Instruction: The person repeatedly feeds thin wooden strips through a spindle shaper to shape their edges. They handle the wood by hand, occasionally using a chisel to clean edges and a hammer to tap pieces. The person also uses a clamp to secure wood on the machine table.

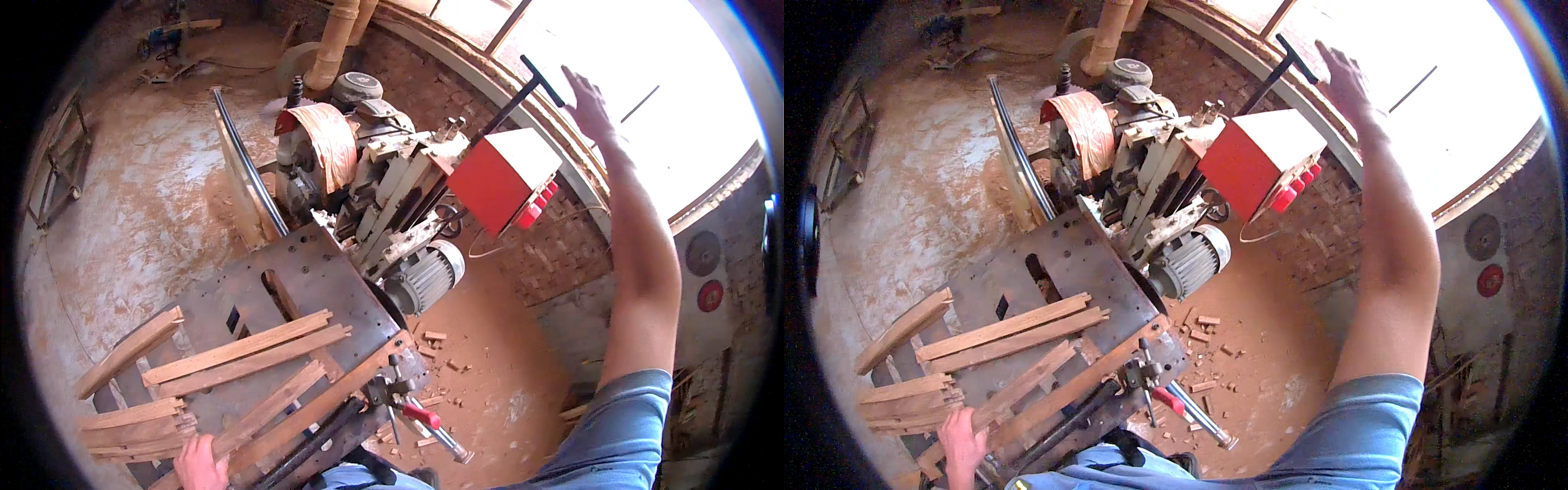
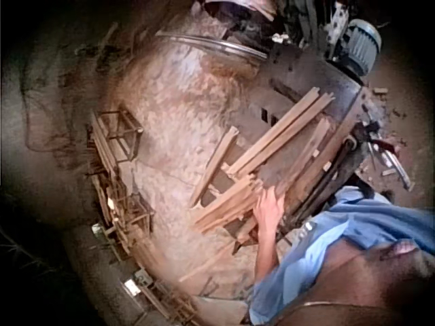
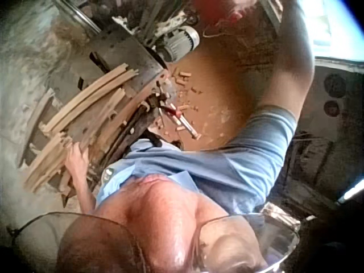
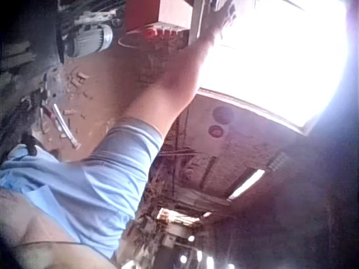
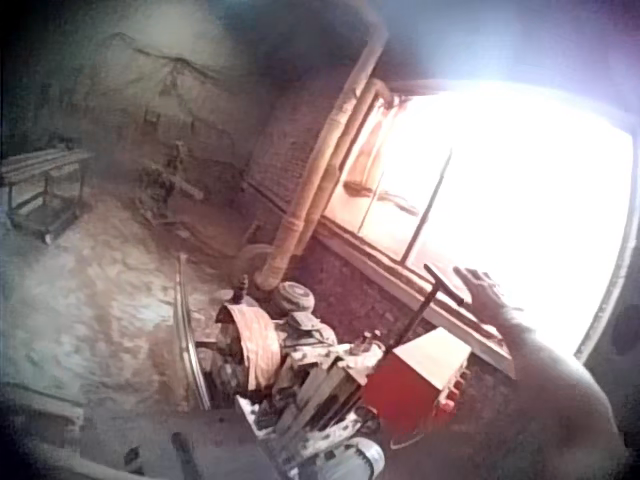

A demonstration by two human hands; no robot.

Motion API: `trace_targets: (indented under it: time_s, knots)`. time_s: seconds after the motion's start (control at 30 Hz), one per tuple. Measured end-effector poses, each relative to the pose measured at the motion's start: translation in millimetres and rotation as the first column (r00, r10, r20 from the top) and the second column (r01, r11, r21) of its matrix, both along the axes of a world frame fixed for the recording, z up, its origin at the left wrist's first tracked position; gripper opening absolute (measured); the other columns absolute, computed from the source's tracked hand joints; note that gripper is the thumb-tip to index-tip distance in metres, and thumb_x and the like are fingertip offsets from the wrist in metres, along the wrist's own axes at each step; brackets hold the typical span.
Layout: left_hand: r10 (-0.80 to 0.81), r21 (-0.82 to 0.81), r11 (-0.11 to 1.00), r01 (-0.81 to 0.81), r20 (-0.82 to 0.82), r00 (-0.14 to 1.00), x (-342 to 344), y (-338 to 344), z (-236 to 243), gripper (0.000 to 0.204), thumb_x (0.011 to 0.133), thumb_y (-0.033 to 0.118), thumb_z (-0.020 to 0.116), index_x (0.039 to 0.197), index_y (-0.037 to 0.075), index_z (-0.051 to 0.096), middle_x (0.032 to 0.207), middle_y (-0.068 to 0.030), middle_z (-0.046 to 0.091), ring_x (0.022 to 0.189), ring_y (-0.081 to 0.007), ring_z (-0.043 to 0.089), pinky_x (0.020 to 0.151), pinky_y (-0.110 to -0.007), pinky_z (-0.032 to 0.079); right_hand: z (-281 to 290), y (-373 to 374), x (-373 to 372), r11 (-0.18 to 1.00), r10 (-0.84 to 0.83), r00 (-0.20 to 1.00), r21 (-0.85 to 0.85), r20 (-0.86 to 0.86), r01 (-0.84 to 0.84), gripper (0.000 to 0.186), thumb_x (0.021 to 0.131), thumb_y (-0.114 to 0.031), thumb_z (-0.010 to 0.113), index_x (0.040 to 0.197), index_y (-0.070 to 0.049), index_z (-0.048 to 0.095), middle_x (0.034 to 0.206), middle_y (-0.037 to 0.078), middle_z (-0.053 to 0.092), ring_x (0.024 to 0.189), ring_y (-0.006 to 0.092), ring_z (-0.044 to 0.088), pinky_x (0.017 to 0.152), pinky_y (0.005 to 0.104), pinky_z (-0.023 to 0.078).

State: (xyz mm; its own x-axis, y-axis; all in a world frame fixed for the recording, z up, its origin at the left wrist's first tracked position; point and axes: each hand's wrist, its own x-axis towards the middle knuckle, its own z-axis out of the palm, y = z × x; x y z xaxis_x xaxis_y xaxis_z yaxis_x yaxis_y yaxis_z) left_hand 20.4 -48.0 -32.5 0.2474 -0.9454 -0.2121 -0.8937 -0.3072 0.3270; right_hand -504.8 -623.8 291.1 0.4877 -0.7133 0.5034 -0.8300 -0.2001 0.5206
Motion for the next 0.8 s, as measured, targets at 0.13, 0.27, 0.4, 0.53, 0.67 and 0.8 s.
trace_targets:
  time_s: [0.13, 0.27, 0.4, 0.53, 0.67, 0.8]
  knots:
    - [0.019, 0.038, 0.999, -0.017, -0.028, 0.999, -5.7, -7.9, 4.8, 0.050, 0.063, 0.015, 0.077, 0.107, 0.003, 0.057, 0.101, -0.0184, 0.061, 0.098, -0.0390, 0.057, 0.085, -0.049, 0.043, -18.8, -23.5, -2.5, 0.952, 0.226, 0.962, 0.175, 0.155, -0.252, 0.066, 0.085, -0.025, 0.070, 0.145, -0.018, 0.041, 0.143, 0.015, 0.045, 0.130, 0.0350, 0.043, 0.108, 0.0448, 0.036]
    - [0.021, 0.055, 0.998, -0.018, -0.050, 0.999, -5.3, -16.5, 3.5, 0.051, 0.063, 0.016, 0.078, 0.108, 0.003, 0.058, 0.098, -0.0194, 0.061, 0.095, -0.0397, 0.057, 0.082, -0.049, 0.044, -6.7, -39.6, 3.1, 0.877, 0.409, 0.907, 0.232, 0.096, -0.420, 0.049, 0.090, -0.020, 0.065, 0.137, -0.016, 0.051, 0.142, 0.012, 0.047, 0.127, 0.0330, 0.048, 0.104, 0.0404, 0.042]
    - [0.021, 0.024, 1.000, -0.020, -0.068, 0.997, -13.1, -35.5, 13.2, 0.049, 0.065, 0.016, 0.077, 0.108, 0.002, 0.057, 0.094, -0.0204, 0.060, 0.091, -0.0407, 0.058, 0.079, -0.049, 0.045, -1.1, -39.7, 22.8, 0.823, 0.435, 0.894, 0.354, 0.109, -0.443, 0.033, 0.090, -0.015, 0.065, 0.122, -0.009, 0.057, 0.140, 0.013, 0.049, 0.126, 0.0321, 0.050, 0.103, 0.0393, 0.044]
    - [0.024, 0.008, 1.000, -0.023, -0.110, 0.994, -20.3, -52.1, 16.9, 0.046, 0.066, 0.014, 0.075, 0.107, 0.002, 0.058, 0.093, -0.0186, 0.059, 0.091, -0.0391, 0.057, 0.078, -0.047, 0.045, -1.5, -44.8, 38.5, 0.789, 0.456, 0.874, 0.378, 0.167, -0.484, 0.018, 0.089, -0.013, 0.065, 0.104, -0.003, 0.061, 0.127, 0.015, 0.058, 0.116, 0.0323, 0.057, 0.097, 0.0388, 0.046]
    - [0.048, 0.019, 0.999, -0.046, -0.129, 0.990, -25.7, -54.2, 15.1, 0.046, 0.066, 0.016, 0.076, 0.107, 0.003, 0.059, 0.093, -0.0175, 0.059, 0.091, -0.0381, 0.057, 0.076, -0.047, 0.046, -6.3, -65.3, 74.1, 0.956, 0.228, 0.974, 0.190, -0.009, -0.222, 0.021, 0.090, -0.023, 0.063, 0.086, -0.002, 0.066, 0.096, 0.016, 0.067, 0.088, 0.0327, 0.064, 0.080, 0.0397, 0.050]
    - [0.029, -0.014, 0.999, -0.030, -0.097, 0.995, -30.4, -48.0, 13.2, 0.045, 0.069, 0.017, 0.075, 0.108, 0.003, 0.058, 0.094, -0.0173, 0.060, 0.091, -0.0377, 0.058, 0.076, -0.047, 0.046, -7.6, -83.2, 94.7, 0.987, -0.094, 0.994, 0.123, -0.053, 0.100, 0.032, 0.087, -0.036, 0.058, 0.089, -0.007, 0.070, 0.088, 0.019, 0.069, 0.086, 0.0360, 0.067, 0.081, 0.0449, 0.051]
